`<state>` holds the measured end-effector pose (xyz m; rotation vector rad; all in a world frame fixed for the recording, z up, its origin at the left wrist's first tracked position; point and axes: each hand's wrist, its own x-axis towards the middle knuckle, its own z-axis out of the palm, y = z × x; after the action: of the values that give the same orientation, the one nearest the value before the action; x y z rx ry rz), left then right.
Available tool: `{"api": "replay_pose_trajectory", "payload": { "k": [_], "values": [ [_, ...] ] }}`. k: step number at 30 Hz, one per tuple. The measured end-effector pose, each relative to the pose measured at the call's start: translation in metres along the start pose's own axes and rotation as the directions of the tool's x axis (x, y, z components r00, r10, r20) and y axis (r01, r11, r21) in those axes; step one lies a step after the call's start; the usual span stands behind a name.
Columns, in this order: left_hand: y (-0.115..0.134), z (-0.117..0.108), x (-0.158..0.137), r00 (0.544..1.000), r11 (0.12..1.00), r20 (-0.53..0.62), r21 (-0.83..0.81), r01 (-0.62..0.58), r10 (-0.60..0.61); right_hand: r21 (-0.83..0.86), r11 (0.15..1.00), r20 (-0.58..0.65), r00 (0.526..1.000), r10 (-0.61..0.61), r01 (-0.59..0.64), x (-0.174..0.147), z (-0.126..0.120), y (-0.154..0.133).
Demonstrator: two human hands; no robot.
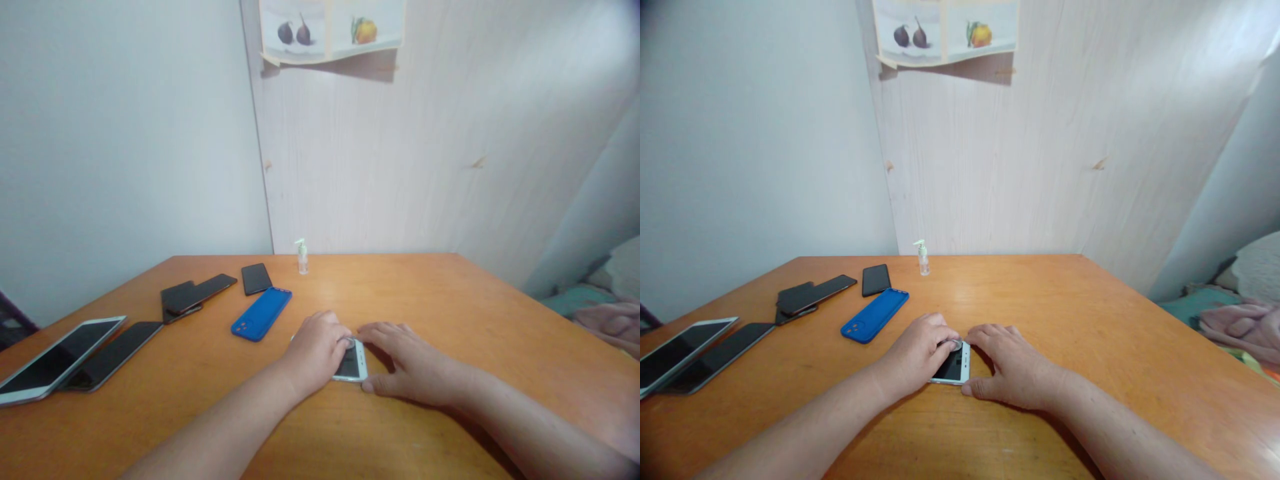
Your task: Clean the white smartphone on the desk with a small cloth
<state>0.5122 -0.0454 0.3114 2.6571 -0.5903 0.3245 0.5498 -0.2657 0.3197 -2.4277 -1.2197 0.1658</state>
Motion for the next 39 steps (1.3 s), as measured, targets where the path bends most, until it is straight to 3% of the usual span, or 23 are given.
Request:
{"api": "replay_pose_trajectory", "payload": {
  "k": [7, 13, 20, 26, 33, 39],
  "values": [
    [0.006, -0.002, 0.000, 0.988, 0.989, 0.055, 0.010, -0.145, 0.144, 0.003, 1.000, -0.006, 1.000, -0.016, 0.016, 0.000, -0.001, -0.001],
    [-0.002, -0.003, 0.000, 1.000, 0.999, 0.007, 0.045, -0.017, 0.017, -0.014, 1.000, -0.003, 1.000, -0.010, 0.010, 0.000, -0.001, 0.000],
    [0.007, -0.003, -0.005, 0.996, 0.995, 0.038, 0.054, -0.085, 0.083, -0.009, 1.000, -0.015, 1.000, -0.019, 0.019, -0.001, -0.001, -0.002],
    [-0.001, -0.012, -0.006, 0.999, 1.000, 0.035, 0.017, 0.017, -0.018, -0.011, 1.000, -0.001, 1.000, -0.010, 0.010, -0.001, -0.001, 0.000],
    [0.009, -0.015, -0.015, 0.976, 0.983, 0.147, -0.104, -0.149, 0.163, -0.015, 1.000, -0.020, 0.999, -0.027, 0.026, 0.000, 0.000, 0.002],
    [0.000, -0.020, -0.014, 0.995, 0.996, 0.099, -0.087, -0.025, 0.033, -0.016, 1.000, -0.008, 1.000, -0.012, 0.012, -0.001, -0.001, 0.000]
  ]
}}
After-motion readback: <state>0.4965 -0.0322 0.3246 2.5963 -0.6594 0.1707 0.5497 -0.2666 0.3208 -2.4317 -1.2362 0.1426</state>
